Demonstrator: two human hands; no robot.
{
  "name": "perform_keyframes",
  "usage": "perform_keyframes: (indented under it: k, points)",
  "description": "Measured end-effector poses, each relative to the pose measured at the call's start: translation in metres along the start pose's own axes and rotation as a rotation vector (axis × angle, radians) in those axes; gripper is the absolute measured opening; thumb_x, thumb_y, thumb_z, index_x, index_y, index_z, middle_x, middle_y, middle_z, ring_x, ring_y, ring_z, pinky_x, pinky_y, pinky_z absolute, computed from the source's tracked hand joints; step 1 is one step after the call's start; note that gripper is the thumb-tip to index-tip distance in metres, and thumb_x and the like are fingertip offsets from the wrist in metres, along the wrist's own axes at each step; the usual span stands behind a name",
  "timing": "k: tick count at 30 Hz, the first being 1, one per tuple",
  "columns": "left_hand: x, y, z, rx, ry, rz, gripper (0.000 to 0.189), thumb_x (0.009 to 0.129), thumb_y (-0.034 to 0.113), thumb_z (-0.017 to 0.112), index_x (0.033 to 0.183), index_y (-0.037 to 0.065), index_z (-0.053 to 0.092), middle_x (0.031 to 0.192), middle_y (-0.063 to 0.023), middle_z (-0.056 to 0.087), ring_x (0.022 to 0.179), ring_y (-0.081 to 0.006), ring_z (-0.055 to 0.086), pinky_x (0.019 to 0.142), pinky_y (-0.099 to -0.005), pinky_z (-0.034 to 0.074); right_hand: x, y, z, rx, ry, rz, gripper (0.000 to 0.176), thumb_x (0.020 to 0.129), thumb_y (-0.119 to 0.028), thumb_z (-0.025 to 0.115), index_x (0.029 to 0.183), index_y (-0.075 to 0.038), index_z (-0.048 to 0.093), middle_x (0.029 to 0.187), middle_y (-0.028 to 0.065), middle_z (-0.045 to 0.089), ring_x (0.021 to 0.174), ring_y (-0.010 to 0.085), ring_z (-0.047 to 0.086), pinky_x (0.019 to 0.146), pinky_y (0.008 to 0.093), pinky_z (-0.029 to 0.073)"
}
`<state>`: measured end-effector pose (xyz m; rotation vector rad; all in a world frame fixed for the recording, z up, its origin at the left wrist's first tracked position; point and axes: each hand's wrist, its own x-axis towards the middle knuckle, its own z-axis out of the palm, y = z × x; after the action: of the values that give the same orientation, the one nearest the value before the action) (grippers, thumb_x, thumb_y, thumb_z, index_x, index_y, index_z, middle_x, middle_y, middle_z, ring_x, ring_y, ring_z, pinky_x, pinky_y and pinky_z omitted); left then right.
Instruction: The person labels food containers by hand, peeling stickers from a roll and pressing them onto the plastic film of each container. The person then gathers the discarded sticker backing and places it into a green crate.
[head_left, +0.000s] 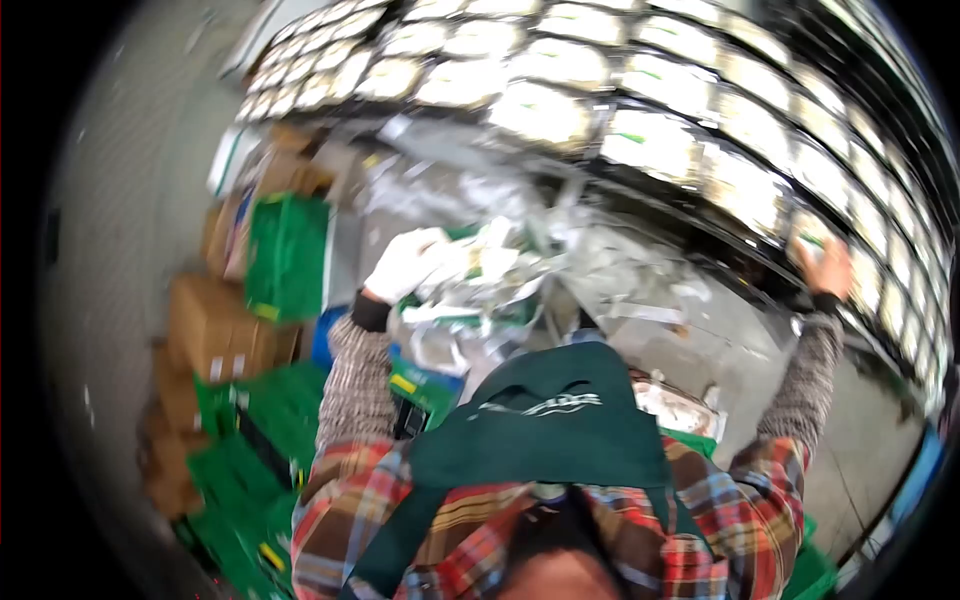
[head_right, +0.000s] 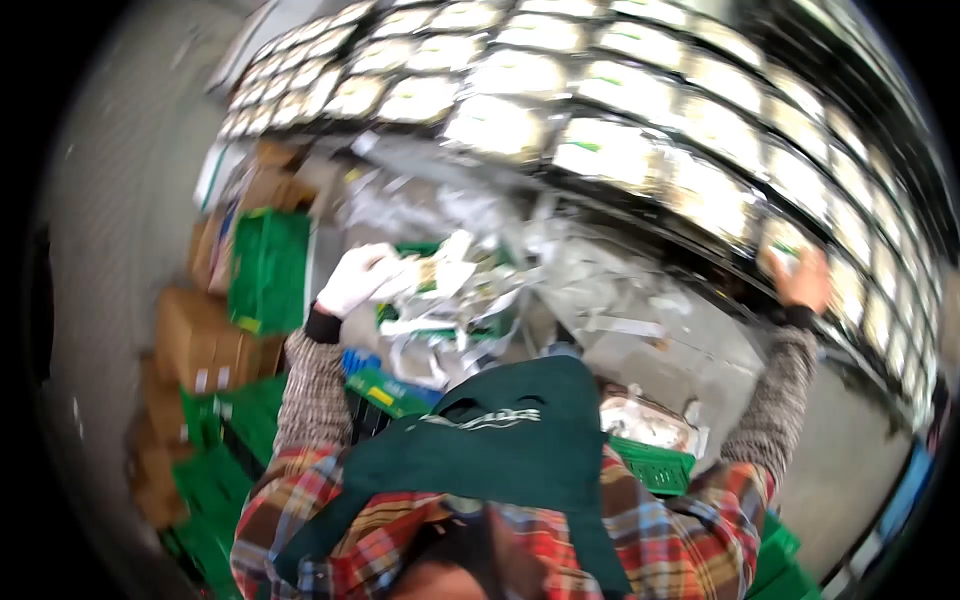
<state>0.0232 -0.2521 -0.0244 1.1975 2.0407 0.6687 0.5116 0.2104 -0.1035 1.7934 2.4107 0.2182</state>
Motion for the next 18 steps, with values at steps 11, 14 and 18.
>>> perform_keyframes:
  k: [11, 14, 18]
  points:
    - [-0.073, -0.032, -0.04, -0.474, 0.064, -0.204, 0.016, 0.092, 0.02, 0.059, 0.094, 0.004, 0.061, 0.083, 0.0014, 0.06, 0.075, -0.0043, 0.053, 0.068, -0.0203, 0.044, -0.215, -0.434, -0.052, 1.575, -0.497, -1.026, 0.027, 0.082, -0.024, 0.067, 0.1, -0.003, 0.066, 0.101, 0.0123, 0.064, 0.096, 0.0262, 0.06, 0.086, 0.0347, 0.045]
    - [-0.097, -0.046, -0.048, -0.424, 0.099, -0.192, 0.017, 0.092, 0.021, 0.059, 0.095, 0.003, 0.061, 0.083, 0.001, 0.06, 0.076, -0.0039, 0.053, 0.067, -0.0197, 0.044, -0.244, -0.5, -0.056, 1.567, -0.79, -1.043, 0.029, 0.082, -0.024, 0.068, 0.099, -0.001, 0.067, 0.094, 0.0115, 0.066, 0.086, 0.0205, 0.061, 0.077, 0.0323, 0.048]
    - [-0.124, -0.085, -0.048, -0.55, 0.221, -0.195, 0.016, 0.091, 0.019, 0.06, 0.093, 0.003, 0.06, 0.083, 0.0009, 0.06, 0.075, -0.0042, 0.054, 0.066, -0.0188, 0.045, -0.266, -0.523, -0.071, 1.512, -0.876, -1.009, 0.018, 0.08, -0.015, 0.068, 0.091, 0.0, 0.068, 0.085, 0.0077, 0.068, 0.078, 0.0164, 0.062, 0.075, 0.03, 0.049]
